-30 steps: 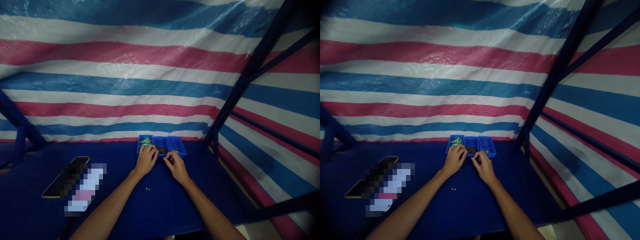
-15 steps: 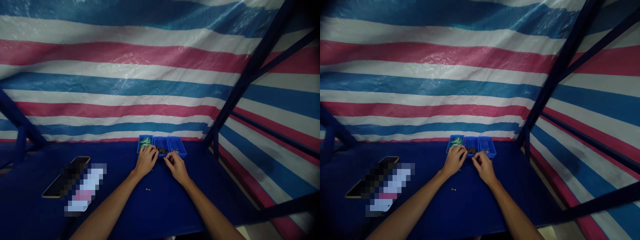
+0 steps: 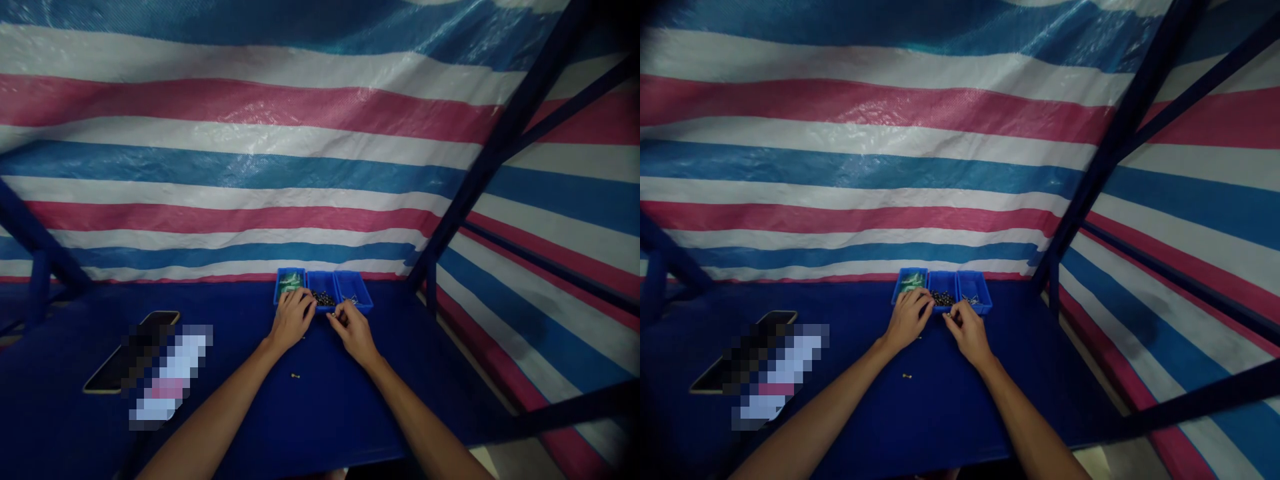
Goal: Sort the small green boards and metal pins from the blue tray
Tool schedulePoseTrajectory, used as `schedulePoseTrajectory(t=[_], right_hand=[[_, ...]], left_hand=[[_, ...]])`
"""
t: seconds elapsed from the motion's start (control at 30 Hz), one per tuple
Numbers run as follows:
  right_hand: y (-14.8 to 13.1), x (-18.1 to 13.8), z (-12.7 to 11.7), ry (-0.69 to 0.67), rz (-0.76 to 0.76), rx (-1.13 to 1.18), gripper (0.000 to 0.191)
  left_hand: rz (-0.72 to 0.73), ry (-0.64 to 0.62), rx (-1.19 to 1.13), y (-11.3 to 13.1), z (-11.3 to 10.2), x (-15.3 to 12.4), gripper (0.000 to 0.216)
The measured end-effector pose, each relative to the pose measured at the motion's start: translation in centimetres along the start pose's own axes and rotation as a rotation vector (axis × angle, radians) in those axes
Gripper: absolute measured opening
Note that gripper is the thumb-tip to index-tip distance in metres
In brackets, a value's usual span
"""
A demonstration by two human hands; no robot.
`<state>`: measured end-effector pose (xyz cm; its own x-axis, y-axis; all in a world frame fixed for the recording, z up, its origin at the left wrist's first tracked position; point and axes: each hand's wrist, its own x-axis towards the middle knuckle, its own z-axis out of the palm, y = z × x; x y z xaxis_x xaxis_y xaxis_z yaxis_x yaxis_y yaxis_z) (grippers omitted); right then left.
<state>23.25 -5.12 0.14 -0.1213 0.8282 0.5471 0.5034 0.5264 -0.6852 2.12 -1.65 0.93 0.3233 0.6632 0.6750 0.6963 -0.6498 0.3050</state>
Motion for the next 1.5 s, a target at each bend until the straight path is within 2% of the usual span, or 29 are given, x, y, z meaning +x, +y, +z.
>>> schedulePoseTrajectory(t=[0.23, 0.6, 0.8, 1.03, 1.5], right_hand=[[0.2, 0.0, 0.1, -0.036, -0.006, 0.003, 0.026], [-0.5, 0.3, -0.5, -0.095, -0.079, -0.001, 0.022], [-0.1, 0.1, -0.1, -0.183, -0.029, -0.029, 0.038], [0.5, -0.1, 0.0, -0.121, 0.029, -0.148, 0.043], [0.3, 0.0, -0.1, -0.05, 0.044, -0.122, 0.048]], left_hand=[[-0.006, -0.012, 0.01, 0.1, -0.1, 0.1, 0.02], [-0.001, -0.01, 0.003, 0.2, -0.2, 0.1, 0.02], [-0.001, -0.004, 0.002, 0.2, -0.1, 0.1, 0.021], [-0.002, -0.006, 0.001, 0.1, -0.1, 0.1, 0.021], [-0.004, -0.008, 0.002, 0.0, 0.0, 0.1, 0.023]])
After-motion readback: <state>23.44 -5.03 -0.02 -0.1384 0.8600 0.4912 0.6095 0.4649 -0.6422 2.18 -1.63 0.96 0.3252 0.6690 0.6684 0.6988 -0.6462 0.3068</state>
